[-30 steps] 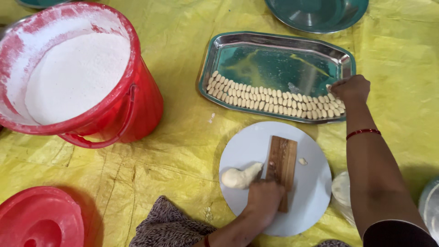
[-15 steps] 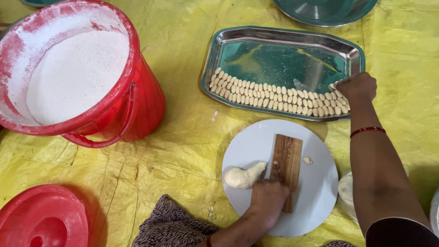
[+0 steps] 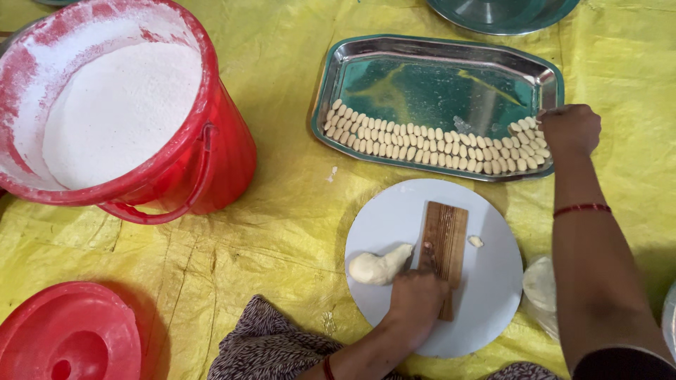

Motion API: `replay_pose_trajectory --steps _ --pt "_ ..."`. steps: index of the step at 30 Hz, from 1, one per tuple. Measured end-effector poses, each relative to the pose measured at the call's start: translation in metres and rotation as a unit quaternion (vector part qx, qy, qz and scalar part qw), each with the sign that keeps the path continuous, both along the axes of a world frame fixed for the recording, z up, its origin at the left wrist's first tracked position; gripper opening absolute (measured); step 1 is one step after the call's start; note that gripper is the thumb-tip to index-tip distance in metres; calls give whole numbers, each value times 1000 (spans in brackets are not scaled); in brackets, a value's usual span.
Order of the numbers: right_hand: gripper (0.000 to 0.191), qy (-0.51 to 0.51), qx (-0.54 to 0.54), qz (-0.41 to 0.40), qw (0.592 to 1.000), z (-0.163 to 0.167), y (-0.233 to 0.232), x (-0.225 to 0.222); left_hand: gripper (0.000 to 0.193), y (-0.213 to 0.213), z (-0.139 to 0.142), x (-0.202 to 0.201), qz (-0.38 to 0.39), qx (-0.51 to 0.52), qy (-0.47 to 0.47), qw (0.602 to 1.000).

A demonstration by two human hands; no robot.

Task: The person rolls small pieces of dough between their palms to form uniform cylindrical shapes, then places them in neat rows on a metal tray. The process is repeated continuously with dough taken from a plastic bag.

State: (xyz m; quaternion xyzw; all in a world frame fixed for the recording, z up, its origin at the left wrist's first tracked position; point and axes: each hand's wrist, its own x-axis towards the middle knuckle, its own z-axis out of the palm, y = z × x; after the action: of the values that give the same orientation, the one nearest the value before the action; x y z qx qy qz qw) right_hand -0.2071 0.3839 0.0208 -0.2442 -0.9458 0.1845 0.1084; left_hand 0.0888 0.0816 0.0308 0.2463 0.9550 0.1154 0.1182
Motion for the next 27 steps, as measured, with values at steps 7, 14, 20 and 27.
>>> replay_pose_trajectory --steps 7,14,20,27 --pt "46 26 -365 178 914 39 -35 119 14 10 -26 -4 -9 18 5 1000" --pt "35 -112 -363 173 909 49 -84 219 13 -4 -14 -32 12 107 19 994" --pt "19 6 -469 83 879 28 -142 259 20 -48 32 -68 256 280 -153 912" --pt "18 73 -563 96 818 7 -190 271 21 -82 38 -78 270 383 34 883"
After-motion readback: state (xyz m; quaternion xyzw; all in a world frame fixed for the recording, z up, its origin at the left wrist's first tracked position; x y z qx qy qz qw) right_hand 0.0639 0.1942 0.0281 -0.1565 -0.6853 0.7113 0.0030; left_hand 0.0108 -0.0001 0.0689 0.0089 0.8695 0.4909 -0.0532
